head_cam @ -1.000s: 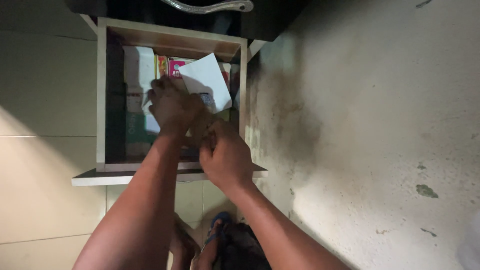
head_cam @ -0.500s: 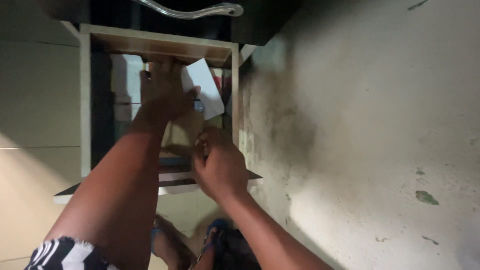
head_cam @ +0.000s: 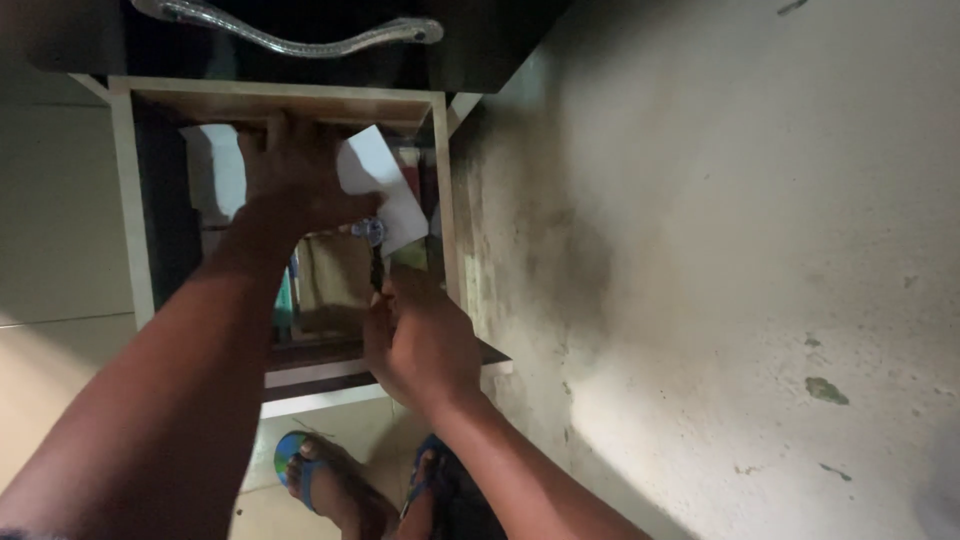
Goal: The person is removing various notebooks and papers from a desk drawer and organizing them on the desk surface.
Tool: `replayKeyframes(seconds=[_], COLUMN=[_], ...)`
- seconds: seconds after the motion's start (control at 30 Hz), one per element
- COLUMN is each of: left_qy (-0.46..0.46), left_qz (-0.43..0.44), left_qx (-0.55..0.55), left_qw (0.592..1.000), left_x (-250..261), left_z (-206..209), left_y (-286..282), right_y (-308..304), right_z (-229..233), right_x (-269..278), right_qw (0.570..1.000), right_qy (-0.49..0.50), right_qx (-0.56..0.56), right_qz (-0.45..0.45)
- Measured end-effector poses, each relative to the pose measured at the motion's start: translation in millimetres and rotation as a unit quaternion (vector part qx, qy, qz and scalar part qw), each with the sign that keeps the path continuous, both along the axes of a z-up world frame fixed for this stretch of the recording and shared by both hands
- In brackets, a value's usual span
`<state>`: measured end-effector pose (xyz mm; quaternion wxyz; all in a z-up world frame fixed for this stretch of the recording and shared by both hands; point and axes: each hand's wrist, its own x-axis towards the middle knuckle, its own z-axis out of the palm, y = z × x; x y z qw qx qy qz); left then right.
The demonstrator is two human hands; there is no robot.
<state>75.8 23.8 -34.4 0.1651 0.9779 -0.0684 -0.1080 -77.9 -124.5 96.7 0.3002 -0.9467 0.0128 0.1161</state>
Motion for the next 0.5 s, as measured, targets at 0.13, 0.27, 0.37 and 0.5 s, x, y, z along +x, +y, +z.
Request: replayKeyframes(seconds=[0.13,0.27,0.37,0.5], left_qy=[-0.011,-0.055,-0.034,0.083], left_qz=[-0.049,-0.055,-0.062,-0.058], left_qx=[0.042,0.032,-0.002,-0.035], left_qw=[0.998,0.997,0.998,0.994], left_x=[-1,-19,-22,-30], left_z=[22,77,90,124], left_y=[6,9,9,7], right_y=[-1,0,-1,-3], right_z=[-2,-1,1,-2], right_x=[-2,-3,-3,-4], right_qw=[1.0,0.999,0.999,0.998], right_qy=[-0.016,-0.031,-0.035,-0.053], right_qx=[0.006,0.004,0.008,0.019], right_qz=[0.014,0.016,0.022,0.029])
